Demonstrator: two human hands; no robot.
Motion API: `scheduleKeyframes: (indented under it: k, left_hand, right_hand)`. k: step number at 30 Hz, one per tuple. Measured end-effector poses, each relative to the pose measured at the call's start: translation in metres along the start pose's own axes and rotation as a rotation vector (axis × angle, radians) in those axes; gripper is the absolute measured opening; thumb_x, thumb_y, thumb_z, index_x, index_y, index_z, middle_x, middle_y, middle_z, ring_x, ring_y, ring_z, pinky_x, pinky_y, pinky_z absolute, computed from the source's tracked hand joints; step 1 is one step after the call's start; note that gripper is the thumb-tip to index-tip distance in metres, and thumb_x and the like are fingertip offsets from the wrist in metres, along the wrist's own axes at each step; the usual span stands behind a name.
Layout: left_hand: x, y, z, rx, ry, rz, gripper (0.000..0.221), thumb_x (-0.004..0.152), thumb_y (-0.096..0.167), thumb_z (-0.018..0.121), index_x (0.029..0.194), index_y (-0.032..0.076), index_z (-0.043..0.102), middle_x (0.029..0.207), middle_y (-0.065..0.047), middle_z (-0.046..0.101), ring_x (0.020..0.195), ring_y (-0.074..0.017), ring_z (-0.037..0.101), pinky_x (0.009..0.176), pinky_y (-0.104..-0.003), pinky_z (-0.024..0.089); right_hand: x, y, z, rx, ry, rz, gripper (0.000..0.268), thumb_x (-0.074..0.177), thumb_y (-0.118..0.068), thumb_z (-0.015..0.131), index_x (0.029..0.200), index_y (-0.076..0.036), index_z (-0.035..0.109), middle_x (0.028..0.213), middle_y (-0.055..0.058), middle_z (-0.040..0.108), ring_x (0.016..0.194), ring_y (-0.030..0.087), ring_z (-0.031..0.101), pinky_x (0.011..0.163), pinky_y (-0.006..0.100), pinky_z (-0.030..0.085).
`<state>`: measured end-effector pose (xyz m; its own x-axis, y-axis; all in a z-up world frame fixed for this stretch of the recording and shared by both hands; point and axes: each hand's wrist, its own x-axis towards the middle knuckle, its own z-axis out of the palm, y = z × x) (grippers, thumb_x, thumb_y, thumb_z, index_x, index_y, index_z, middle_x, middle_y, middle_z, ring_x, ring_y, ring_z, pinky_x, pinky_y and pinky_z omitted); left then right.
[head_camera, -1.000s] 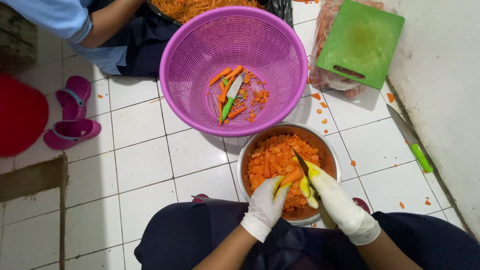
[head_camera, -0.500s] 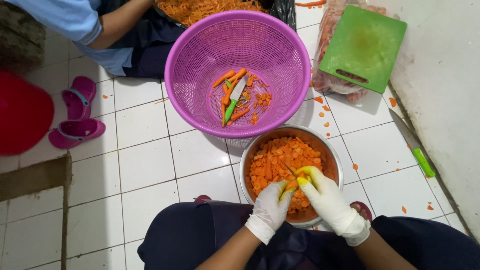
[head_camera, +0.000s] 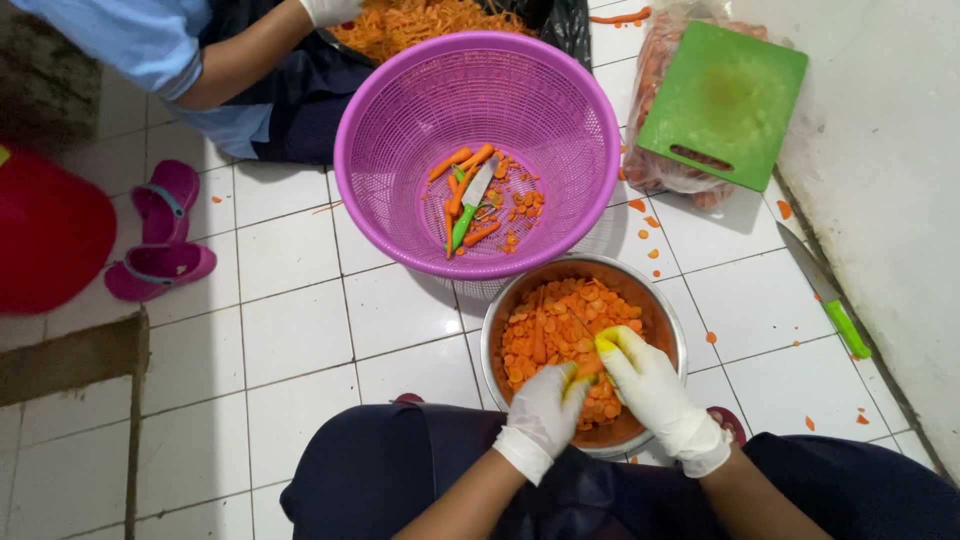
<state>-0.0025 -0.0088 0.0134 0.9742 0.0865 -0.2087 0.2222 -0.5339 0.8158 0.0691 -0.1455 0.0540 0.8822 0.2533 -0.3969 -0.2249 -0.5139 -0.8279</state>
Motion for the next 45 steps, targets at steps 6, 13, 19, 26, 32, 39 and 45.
scheduleKeyframes:
  k: [6,13,19,26,32,39,45]
  left_hand:
    - [0.003,-0.001,-0.005,-0.048,0.032,-0.062,0.035,0.090,0.030,0.054,0.113,0.005,0.063,0.099,-0.012,0.067,0.085,-0.0280,0.066,0.074,-0.034,0.052]
    - [-0.001,0.013,-0.008,-0.049,-0.040,0.040,0.028,0.090,0.025,0.055,0.100,0.001,0.065,0.084,-0.015,0.066,0.072,-0.0289,0.063,0.068,-0.036,0.051]
    - [0.003,-0.001,-0.004,-0.086,0.038,-0.057,0.036,0.089,0.027,0.054,0.114,0.003,0.062,0.102,-0.012,0.067,0.089,-0.0277,0.066,0.079,-0.033,0.051]
    - [0.002,0.005,-0.005,-0.082,-0.036,0.014,0.032,0.089,0.025,0.054,0.111,0.003,0.064,0.095,-0.014,0.067,0.079,-0.0279,0.065,0.073,-0.034,0.051]
    - [0.004,0.002,-0.005,-0.102,0.037,-0.038,0.034,0.090,0.027,0.055,0.113,0.003,0.063,0.101,-0.013,0.067,0.086,-0.0276,0.067,0.076,-0.034,0.052]
    - [0.004,0.003,-0.006,-0.115,-0.012,0.006,0.033,0.087,0.025,0.055,0.110,0.002,0.065,0.096,-0.013,0.067,0.082,-0.0266,0.066,0.074,-0.032,0.051]
    - [0.004,0.001,-0.008,-0.091,0.010,-0.024,0.033,0.089,0.030,0.057,0.107,0.004,0.065,0.094,-0.011,0.067,0.079,-0.0254,0.066,0.072,-0.032,0.052]
  right_hand:
    - [-0.008,-0.014,-0.002,-0.033,-0.099,0.009,0.036,0.087,-0.022,0.051,0.119,-0.013,0.066,0.070,0.004,0.062,0.052,0.013,0.052,0.050,0.023,0.042]
    - [0.001,0.000,0.003,0.163,-0.064,0.108,0.023,0.091,-0.021,0.053,0.094,-0.001,0.065,0.067,0.009,0.059,0.051,0.014,0.048,0.046,0.025,0.040]
    - [-0.006,-0.003,0.002,0.134,-0.122,0.037,0.033,0.090,-0.020,0.053,0.115,-0.006,0.066,0.057,0.006,0.053,0.044,0.013,0.043,0.041,0.024,0.036]
    - [0.007,0.020,0.003,0.437,-0.127,0.088,0.020,0.094,-0.019,0.054,0.089,-0.001,0.060,0.060,0.006,0.049,0.045,0.011,0.037,0.038,0.022,0.027]
    - [-0.005,-0.005,0.004,0.257,-0.183,0.031,0.032,0.092,-0.019,0.050,0.118,-0.004,0.063,0.054,0.004,0.046,0.042,0.012,0.038,0.040,0.023,0.032]
    - [0.006,0.019,0.003,0.499,-0.136,0.055,0.022,0.096,-0.017,0.046,0.095,0.001,0.059,0.065,0.008,0.052,0.046,0.013,0.039,0.040,0.023,0.030]
    - [-0.003,0.010,0.005,0.442,-0.229,0.044,0.034,0.093,-0.015,0.044,0.121,0.000,0.057,0.058,0.006,0.047,0.043,0.012,0.035,0.038,0.022,0.029]
